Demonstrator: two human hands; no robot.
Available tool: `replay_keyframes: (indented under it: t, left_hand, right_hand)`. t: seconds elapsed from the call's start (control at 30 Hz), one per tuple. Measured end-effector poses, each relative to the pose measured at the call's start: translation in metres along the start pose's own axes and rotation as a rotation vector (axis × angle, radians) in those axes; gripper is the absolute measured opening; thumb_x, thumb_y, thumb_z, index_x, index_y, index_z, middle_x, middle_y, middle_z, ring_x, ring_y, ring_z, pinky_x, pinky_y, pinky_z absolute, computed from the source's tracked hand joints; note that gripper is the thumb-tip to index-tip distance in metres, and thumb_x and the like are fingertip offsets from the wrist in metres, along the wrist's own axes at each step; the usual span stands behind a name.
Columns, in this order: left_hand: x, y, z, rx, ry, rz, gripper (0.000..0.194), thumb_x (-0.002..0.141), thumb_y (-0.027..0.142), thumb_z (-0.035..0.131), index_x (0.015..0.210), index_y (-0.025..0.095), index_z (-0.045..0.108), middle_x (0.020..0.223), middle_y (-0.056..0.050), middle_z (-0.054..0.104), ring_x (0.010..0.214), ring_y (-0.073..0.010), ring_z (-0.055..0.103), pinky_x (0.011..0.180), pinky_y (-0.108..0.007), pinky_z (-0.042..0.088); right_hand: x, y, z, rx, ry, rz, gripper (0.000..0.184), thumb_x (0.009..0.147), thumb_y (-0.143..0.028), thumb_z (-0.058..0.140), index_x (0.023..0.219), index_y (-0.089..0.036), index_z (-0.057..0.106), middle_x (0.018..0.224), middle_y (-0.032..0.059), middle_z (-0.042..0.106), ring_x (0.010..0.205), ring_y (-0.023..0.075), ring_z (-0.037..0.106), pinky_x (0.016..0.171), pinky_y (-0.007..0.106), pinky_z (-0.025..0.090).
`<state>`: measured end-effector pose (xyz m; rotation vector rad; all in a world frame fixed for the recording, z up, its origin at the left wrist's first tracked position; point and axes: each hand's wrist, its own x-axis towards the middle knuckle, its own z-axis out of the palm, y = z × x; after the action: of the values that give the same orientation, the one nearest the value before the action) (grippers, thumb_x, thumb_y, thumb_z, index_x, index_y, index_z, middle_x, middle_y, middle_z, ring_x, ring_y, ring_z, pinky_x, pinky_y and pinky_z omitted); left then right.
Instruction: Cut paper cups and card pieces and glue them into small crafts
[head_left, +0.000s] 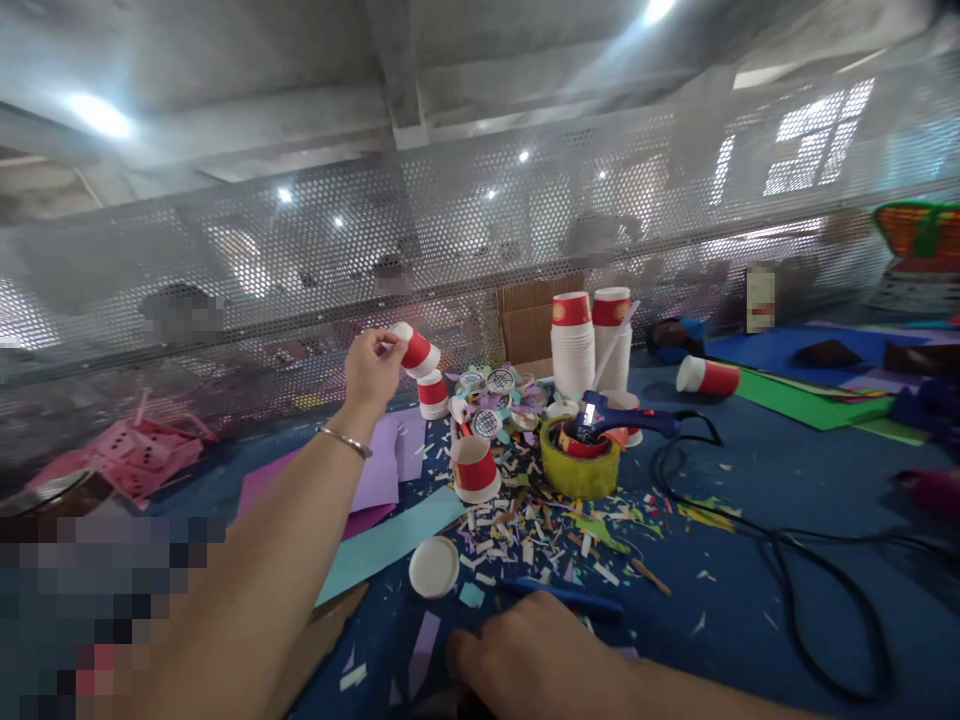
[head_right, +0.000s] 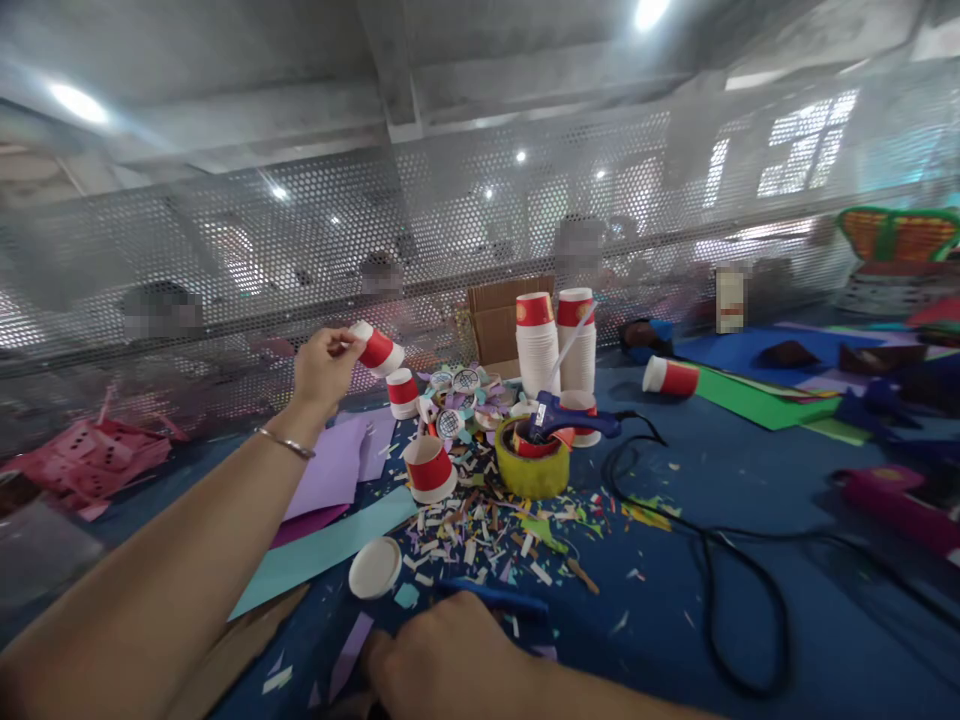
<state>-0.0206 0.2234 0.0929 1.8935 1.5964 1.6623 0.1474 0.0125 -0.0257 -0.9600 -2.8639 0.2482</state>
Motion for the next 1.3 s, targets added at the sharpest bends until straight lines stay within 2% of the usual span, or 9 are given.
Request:
replay_keyframes:
  t: [0.1,0.2,0.33,0.4,0.5,0.7,0.87,1.07,1.3]
  left_hand:
    - [-0.024,0.009,-0.011,-0.234,0.022,-0.133,0.03,0.092,0.031,0.059,0.118,0.016,0.058,0.118,-0.009,0.061,0.098,-0.0225,0.063,0.082,-0.043,0.055]
    - [-0.061,0.019,-0.03,-0.471,-0.017,-0.274,0.007,0.088,0.02,0.061,0.092,0.015,0.062,0.093,-0.004,0.066,0.088,-0.0177,0.065,0.083,-0.037,0.055]
    - [-0.11,0.026,-0.05,-0.69,-0.111,-0.468,0.009,0.083,0.021,0.061,0.075,0.017,0.064,0.086,-0.006,0.068,0.085,-0.0188,0.065,0.082,-0.037,0.056]
    - [-0.128,0.027,-0.055,-0.748,-0.154,-0.559,0.009,0.082,0.02,0.061,0.076,0.017,0.067,0.09,-0.007,0.069,0.085,-0.0192,0.065,0.082,-0.037,0.056]
    - [-0.146,0.03,-0.058,-0.809,-0.207,-0.655,0.006,0.081,0.018,0.063,0.077,0.016,0.068,0.091,-0.007,0.069,0.085,-0.0176,0.065,0.083,-0.034,0.055]
    - [-0.161,0.04,-0.062,-0.876,-0.348,-0.737,0.008,0.08,0.022,0.069,0.08,0.015,0.067,0.087,-0.006,0.069,0.078,-0.0177,0.065,0.08,-0.033,0.055]
    - [-0.171,0.046,-0.063,-0.919,-0.417,-0.73,0.011,0.079,0.023,0.072,0.075,0.015,0.065,0.083,-0.004,0.069,0.079,-0.0165,0.066,0.084,-0.032,0.053]
    - [-0.177,0.052,-0.06,-0.903,-0.478,-0.714,0.015,0.079,0.027,0.073,0.076,0.016,0.064,0.085,-0.006,0.069,0.084,-0.021,0.066,0.086,-0.036,0.052]
    - [-0.153,0.031,-0.07,-0.784,-0.316,-0.668,0.012,0.091,0.024,0.056,0.09,0.016,0.065,0.095,-0.006,0.068,0.086,-0.0171,0.064,0.085,-0.033,0.052]
  right_hand:
    - [-0.004,-0.001,-0.005,0.062,0.027,0.022,0.042,0.081,-0.059,0.06,0.09,-0.018,0.068,0.072,0.0076,0.076,0.053,0.024,0.069,0.036,0.025,0.024]
    - [-0.011,-0.003,-0.011,0.173,0.132,0.117,0.048,0.072,-0.066,0.066,0.086,-0.02,0.068,0.071,0.0055,0.075,0.053,0.0216,0.066,0.04,0.026,0.02]
    - [-0.016,-0.003,-0.018,0.36,0.359,0.224,0.03,0.071,-0.048,0.073,0.079,-0.021,0.062,0.068,0.0012,0.07,0.054,0.0176,0.06,0.044,0.025,0.024]
    - [-0.016,0.0,-0.023,0.453,0.473,0.251,0.016,0.079,-0.034,0.066,0.078,-0.021,0.058,0.065,-0.0002,0.066,0.054,0.0149,0.056,0.047,0.025,0.03]
    - [-0.015,0.005,-0.031,0.566,0.657,0.27,0.01,0.085,-0.029,0.057,0.08,-0.02,0.055,0.066,-0.0004,0.06,0.056,0.0138,0.052,0.052,0.025,0.035]
    - [-0.019,0.016,-0.037,0.661,0.881,0.352,0.019,0.09,-0.039,0.054,0.09,-0.02,0.054,0.07,-0.0009,0.057,0.058,0.0136,0.05,0.055,0.025,0.04]
    - [-0.017,0.017,-0.035,0.739,0.837,0.261,0.018,0.092,-0.037,0.052,0.093,-0.02,0.058,0.08,0.0018,0.062,0.069,0.0153,0.056,0.063,0.026,0.044]
    - [-0.018,0.018,-0.036,0.681,0.85,0.203,0.014,0.091,-0.029,0.051,0.083,-0.02,0.056,0.072,-0.0001,0.057,0.063,0.0136,0.051,0.06,0.025,0.041]
    - [-0.02,0.021,-0.038,0.62,0.969,0.294,0.014,0.091,-0.028,0.05,0.08,-0.02,0.053,0.068,-0.001,0.055,0.062,0.0137,0.05,0.059,0.026,0.04]
